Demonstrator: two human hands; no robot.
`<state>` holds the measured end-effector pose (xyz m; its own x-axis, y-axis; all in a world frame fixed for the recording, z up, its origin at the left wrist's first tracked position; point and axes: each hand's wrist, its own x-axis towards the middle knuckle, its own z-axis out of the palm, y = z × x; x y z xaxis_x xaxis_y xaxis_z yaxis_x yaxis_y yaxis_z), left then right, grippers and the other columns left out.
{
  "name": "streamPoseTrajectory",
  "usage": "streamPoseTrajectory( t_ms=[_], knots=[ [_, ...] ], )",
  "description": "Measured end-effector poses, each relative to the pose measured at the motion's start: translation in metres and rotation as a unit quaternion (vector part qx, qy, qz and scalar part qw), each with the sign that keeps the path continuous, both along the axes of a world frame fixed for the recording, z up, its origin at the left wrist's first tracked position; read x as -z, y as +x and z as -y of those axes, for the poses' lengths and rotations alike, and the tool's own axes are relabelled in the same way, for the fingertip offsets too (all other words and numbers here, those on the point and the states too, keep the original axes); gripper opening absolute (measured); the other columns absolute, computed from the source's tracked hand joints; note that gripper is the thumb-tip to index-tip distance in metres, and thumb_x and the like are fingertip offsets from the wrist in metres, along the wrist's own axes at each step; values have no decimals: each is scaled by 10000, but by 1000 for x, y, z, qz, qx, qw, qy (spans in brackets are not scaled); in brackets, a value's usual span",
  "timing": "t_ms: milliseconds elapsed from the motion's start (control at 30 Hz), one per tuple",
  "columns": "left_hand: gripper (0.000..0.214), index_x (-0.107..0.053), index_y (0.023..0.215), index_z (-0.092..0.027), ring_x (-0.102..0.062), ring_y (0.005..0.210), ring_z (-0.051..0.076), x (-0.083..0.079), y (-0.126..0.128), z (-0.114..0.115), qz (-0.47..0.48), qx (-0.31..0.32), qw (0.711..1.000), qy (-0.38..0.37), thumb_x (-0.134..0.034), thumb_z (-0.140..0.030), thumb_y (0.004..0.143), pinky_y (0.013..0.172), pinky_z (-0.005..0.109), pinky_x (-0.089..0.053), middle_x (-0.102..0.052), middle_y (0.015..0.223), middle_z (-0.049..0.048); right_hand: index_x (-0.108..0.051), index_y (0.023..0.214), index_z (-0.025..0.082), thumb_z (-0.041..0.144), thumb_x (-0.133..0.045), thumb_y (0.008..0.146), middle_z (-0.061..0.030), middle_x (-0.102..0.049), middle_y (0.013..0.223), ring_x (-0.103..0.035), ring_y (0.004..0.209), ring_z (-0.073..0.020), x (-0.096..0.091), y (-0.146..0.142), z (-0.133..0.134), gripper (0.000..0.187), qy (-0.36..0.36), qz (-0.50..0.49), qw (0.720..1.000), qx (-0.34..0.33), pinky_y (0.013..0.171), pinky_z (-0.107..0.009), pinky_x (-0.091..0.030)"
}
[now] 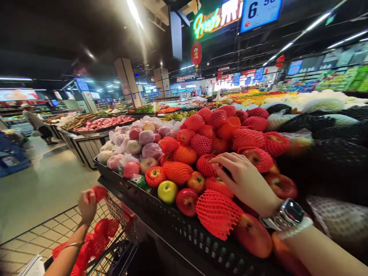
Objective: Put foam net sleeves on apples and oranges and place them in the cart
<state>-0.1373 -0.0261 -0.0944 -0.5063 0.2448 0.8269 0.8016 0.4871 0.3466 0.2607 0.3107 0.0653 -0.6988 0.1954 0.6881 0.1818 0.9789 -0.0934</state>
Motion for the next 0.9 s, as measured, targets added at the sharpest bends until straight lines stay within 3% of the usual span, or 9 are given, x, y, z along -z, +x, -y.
streamPoseTrajectory(
  t_ms=[67, 133, 267, 333, 433, 567, 633, 767, 900],
  knots=[
    [121, -426, 910, -203, -516, 833, 210, -32, 2, -16, -38, -18, 993, 108, -351, -297, 927, 739, 386, -429, -469, 860, 29, -650, 962, 174, 314, -412, 942, -96, -681, 992, -633, 909, -251, 0, -1, 0, 276, -12, 6, 1000, -5, 808, -434, -506],
    [176, -427, 990, -203, -526, 952, 222, -68, 25, -41, -70, 25, 986, 153, -424, -352, 899, 844, 405, -453, -493, 958, 51, -651, 978, 179, 274, -423, 930, -87, -681, 986, -640, 894, -239, 1, -2, -2, 252, -26, 12, 1000, -3, 790, -411, -519],
    [289, -481, 1038, -256, -598, 987, 180, -143, 118, -109, -166, 304, 935, 80, -598, -144, 798, 866, 335, -499, -588, 1027, 24, -657, 928, 196, 231, -457, 906, -71, -685, 958, -649, 858, -218, -1, -1, -6, 205, -80, 6, 997, -12, 792, -387, -521],
    [291, -475, 982, -247, -629, 945, 130, -177, 164, -149, -220, 443, 868, 41, -556, -45, 789, 782, 248, -517, -621, 1012, 9, -635, 971, 200, 253, -481, 901, -67, -680, 960, -648, 867, -203, -3, 0, -6, 177, -153, -39, 986, -54, 800, -368, -526],
    [216, -462, 887, -218, -609, 1046, 125, -213, 210, -214, -241, 547, 801, -16, -494, -11, 835, 879, 279, -494, -647, 1064, 26, -487, 1217, 244, 313, -497, 902, -56, -640, 1063, -635, 885, -169, -8, 0, -3, 322, -297, -148, 930, -156, 795, -337, -539],
    [134, -557, 871, -183, -591, 1030, 139, -219, 233, -288, -190, 591, 784, -11, -503, -61, 858, 900, 312, -479, -637, 1106, 58, -443, 1182, 270, 348, -567, 855, -18, -612, 970, -589, 775, -139, -14, 5, -6, 358, -340, -274, 889, -138, 677, -279, -514],
    [113, -608, 921, -168, -562, 1037, 180, -208, 236, -306, -177, 558, 810, 23, -571, -110, 832, 905, 360, -471, -600, 1148, 88, -483, 1081, 248, 343, -598, 822, 2, -587, 861, -540, 671, -123, -18, 9, -12, 298, -323, -302, 893, -87, 574, -245, -466],
    [42, -687, 765, -160, -536, 854, 204, -188, 232, -308, -137, 466, 874, 19, -656, -135, 753, 794, 386, -460, -595, 881, 62, -517, 1000, 223, 303, -628, 768, 39, -497, 706, -477, 592, -117, -29, 18, -21, 269, -300, -307, 903, -34, 527, -239, -422],
    [132, -700, 807, -162, -569, 692, 126, -185, 227, -293, -50, 584, 810, 11, -581, -106, 797, 674, 270, -481, -608, 746, 9, -509, 874, 224, 272, -694, 683, 18, -560, 776, -556, 703, -130, -36, 20, -23, 270, -319, -333, 886, -47, 677, -266, -489]
  ],
)
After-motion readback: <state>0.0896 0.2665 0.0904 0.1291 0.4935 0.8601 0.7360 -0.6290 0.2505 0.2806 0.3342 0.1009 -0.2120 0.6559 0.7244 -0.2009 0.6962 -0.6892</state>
